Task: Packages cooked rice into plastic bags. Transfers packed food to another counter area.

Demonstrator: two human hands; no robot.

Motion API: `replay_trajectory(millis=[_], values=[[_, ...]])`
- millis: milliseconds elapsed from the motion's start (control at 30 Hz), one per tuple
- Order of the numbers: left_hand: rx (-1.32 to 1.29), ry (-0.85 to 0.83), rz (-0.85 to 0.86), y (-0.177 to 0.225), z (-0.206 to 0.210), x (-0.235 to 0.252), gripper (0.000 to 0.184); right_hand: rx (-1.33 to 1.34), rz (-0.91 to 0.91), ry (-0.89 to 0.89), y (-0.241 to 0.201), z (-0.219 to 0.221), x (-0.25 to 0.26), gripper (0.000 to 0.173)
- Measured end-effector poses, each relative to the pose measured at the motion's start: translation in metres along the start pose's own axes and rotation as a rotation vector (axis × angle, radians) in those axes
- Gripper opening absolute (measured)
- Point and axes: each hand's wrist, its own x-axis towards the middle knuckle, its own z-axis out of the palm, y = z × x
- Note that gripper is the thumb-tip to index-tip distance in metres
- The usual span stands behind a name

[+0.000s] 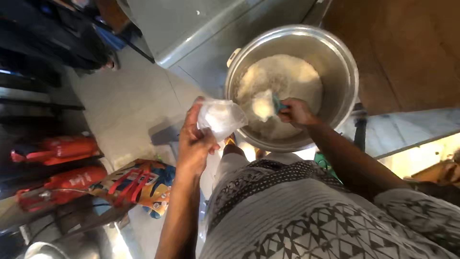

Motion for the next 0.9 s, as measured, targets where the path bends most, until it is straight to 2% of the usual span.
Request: replay_trajectory(millis=[100,233,300,400,533,633,700,800,900], values=[[0.058,-0.03,-0.031,0.011,0.019,0.012,0.082,0.163,-0.147,0.066,-0.043,-0.006,-0.053,0.035],[0.124,-0.115,-0.064,0.013,0.047,0.032,0.084,0.228,-0.346,-0.032,-0.079,-0.005,-0.109,0.039],[0.143,-0.149,-0.103,0.012,0.062,0.041,0.083,0.255,-0.352,-0.067,-0.092,0.004,-0.123,0.039],[0.151,-0.202,-0.149,0.008,0.084,0.052,0.082,0.257,-0.258,-0.084,-0.097,0.013,-0.128,0.036],[0.112,-0.219,-0.19,0.004,0.11,0.056,0.085,0.001,-0.243,0.03,-0.083,0.006,-0.121,0.038],[0.132,-0.217,-0.222,0.0,0.128,0.055,0.079,-0.249,-0.341,0.156,-0.072,-0.003,-0.121,0.033],[0.148,-0.215,-0.241,-0.007,0.139,0.056,0.079,-0.514,-0.496,0.217,-0.062,-0.009,-0.121,0.034],[0.156,-0.218,-0.25,-0.022,0.148,0.065,0.09,-0.878,-0.768,0.307,-0.057,-0.005,-0.122,0.032],[0.185,-0.221,-0.227,-0.027,0.153,0.067,0.094,-1.068,-0.882,0.322,-0.045,0.007,-0.12,0.019]])
